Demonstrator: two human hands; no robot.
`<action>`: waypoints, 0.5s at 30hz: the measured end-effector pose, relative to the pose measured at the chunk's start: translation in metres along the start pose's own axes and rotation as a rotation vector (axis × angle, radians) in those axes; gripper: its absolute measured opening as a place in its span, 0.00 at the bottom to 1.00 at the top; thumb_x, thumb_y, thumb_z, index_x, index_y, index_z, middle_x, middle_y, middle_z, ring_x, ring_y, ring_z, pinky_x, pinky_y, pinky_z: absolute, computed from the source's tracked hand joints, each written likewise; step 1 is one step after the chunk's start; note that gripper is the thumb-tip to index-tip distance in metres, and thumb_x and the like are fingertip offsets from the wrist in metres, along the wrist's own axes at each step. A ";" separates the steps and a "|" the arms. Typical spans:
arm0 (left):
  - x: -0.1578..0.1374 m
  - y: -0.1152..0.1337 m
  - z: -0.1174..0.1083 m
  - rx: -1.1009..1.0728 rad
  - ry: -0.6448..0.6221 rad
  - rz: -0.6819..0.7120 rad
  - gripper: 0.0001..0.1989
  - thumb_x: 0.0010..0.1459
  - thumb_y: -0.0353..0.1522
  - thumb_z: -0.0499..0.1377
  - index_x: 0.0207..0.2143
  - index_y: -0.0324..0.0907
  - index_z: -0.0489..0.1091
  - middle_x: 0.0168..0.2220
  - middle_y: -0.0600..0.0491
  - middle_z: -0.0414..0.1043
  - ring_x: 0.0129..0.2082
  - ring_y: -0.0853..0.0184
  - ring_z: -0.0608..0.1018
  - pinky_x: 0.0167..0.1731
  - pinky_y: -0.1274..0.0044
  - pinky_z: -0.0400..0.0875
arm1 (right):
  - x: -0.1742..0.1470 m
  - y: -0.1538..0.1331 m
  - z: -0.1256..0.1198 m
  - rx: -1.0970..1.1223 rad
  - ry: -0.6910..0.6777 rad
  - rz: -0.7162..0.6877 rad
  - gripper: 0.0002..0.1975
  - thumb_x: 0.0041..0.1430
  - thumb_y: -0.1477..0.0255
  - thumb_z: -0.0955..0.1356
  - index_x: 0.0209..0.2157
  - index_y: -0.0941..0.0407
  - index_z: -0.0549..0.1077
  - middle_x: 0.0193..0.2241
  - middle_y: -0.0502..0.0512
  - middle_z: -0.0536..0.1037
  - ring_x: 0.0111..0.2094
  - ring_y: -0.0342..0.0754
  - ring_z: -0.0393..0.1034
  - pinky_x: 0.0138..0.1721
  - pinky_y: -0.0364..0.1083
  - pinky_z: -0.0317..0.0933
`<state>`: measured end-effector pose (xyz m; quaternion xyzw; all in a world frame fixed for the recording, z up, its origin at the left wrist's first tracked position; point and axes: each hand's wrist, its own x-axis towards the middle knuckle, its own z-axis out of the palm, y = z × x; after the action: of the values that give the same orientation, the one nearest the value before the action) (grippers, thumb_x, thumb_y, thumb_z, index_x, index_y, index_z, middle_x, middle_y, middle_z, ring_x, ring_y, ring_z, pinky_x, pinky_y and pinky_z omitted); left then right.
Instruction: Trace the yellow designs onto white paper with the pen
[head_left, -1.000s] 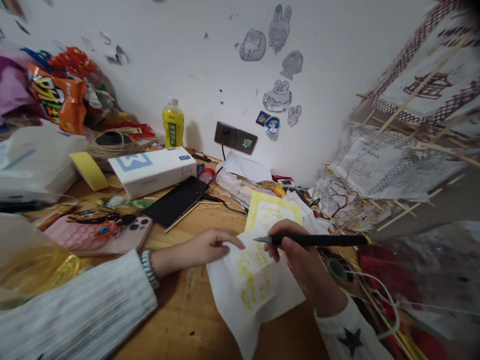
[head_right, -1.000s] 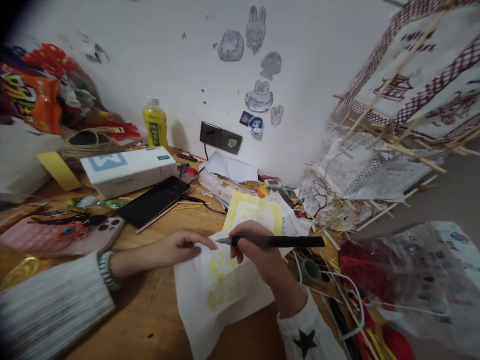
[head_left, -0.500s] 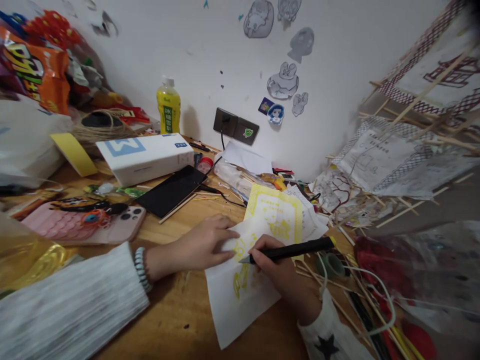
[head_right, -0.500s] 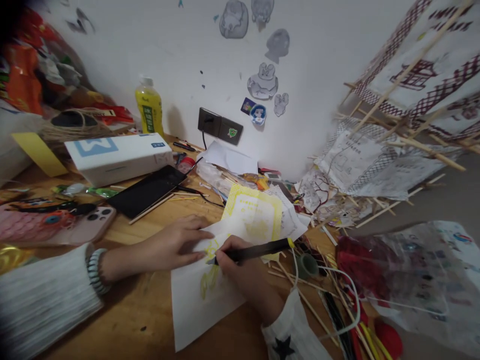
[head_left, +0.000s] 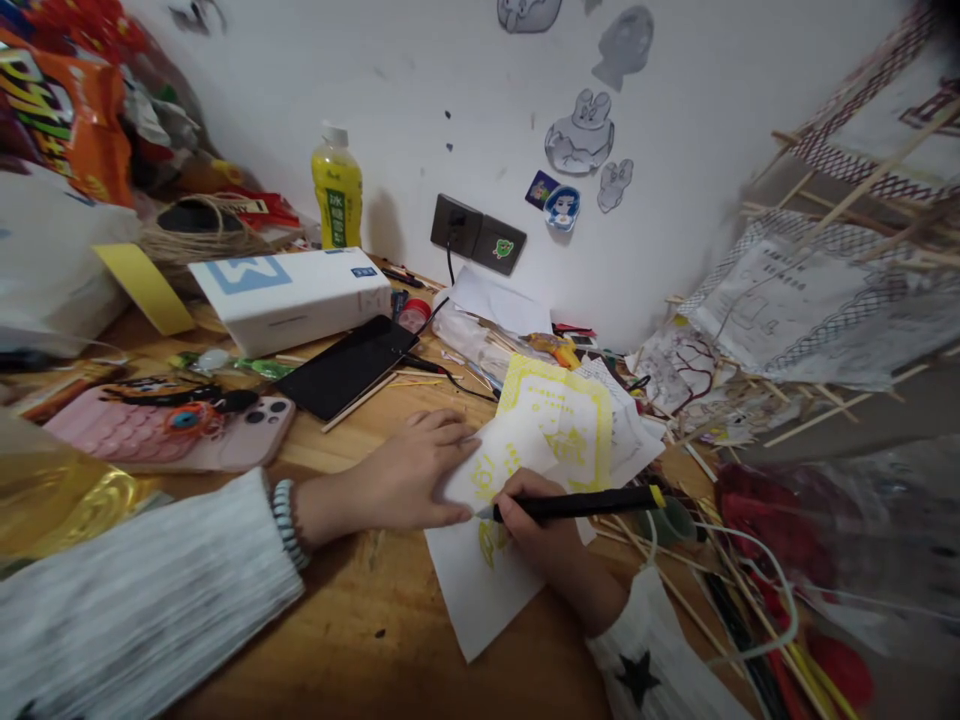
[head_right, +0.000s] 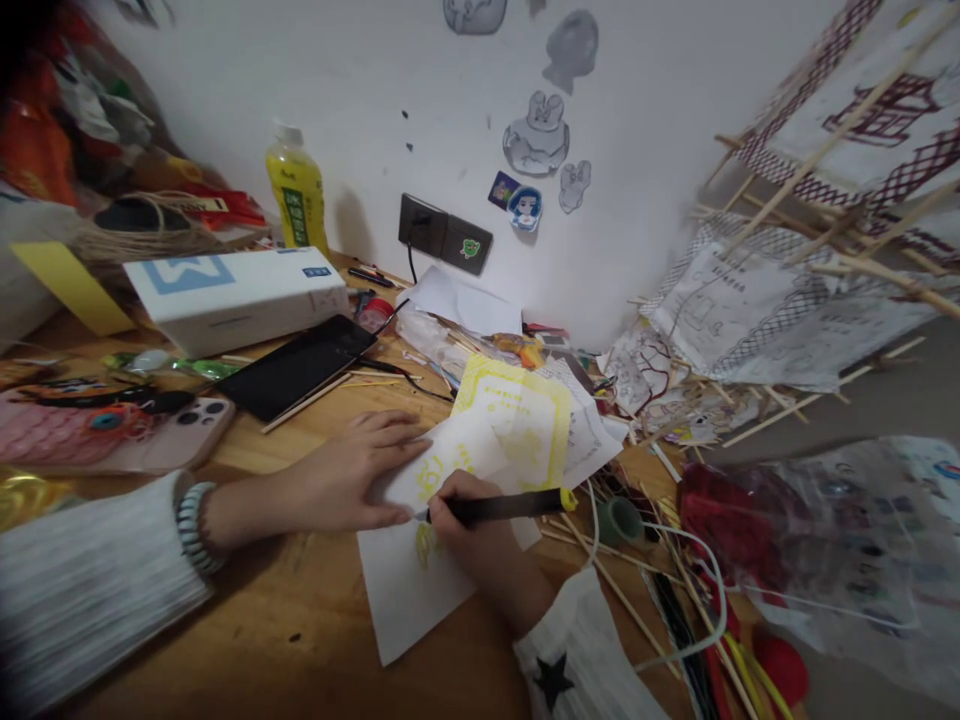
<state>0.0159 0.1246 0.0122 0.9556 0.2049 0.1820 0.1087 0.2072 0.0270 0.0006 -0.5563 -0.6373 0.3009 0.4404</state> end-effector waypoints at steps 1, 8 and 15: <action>0.000 0.000 0.000 0.001 -0.003 -0.001 0.35 0.49 0.46 0.66 0.55 0.35 0.68 0.54 0.39 0.69 0.55 0.45 0.67 0.54 0.58 0.61 | 0.000 0.000 0.000 -0.017 -0.001 -0.004 0.09 0.52 0.71 0.64 0.20 0.55 0.66 0.17 0.45 0.66 0.19 0.41 0.58 0.23 0.41 0.53; 0.001 0.001 -0.001 -0.007 -0.024 -0.028 0.36 0.49 0.47 0.67 0.56 0.36 0.68 0.55 0.39 0.68 0.56 0.45 0.66 0.54 0.58 0.61 | 0.003 -0.002 -0.001 -0.104 -0.022 -0.105 0.09 0.52 0.72 0.64 0.20 0.55 0.66 0.17 0.46 0.68 0.20 0.41 0.61 0.24 0.41 0.54; 0.001 0.002 -0.002 -0.020 -0.037 -0.029 0.37 0.49 0.47 0.66 0.56 0.35 0.68 0.54 0.40 0.69 0.55 0.45 0.66 0.53 0.58 0.61 | 0.002 -0.001 0.000 -0.158 -0.018 -0.143 0.09 0.52 0.72 0.64 0.20 0.55 0.66 0.17 0.47 0.68 0.20 0.41 0.62 0.24 0.41 0.53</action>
<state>0.0165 0.1236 0.0145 0.9545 0.2149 0.1649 0.1249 0.2069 0.0284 0.0021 -0.5398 -0.7010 0.2224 0.4095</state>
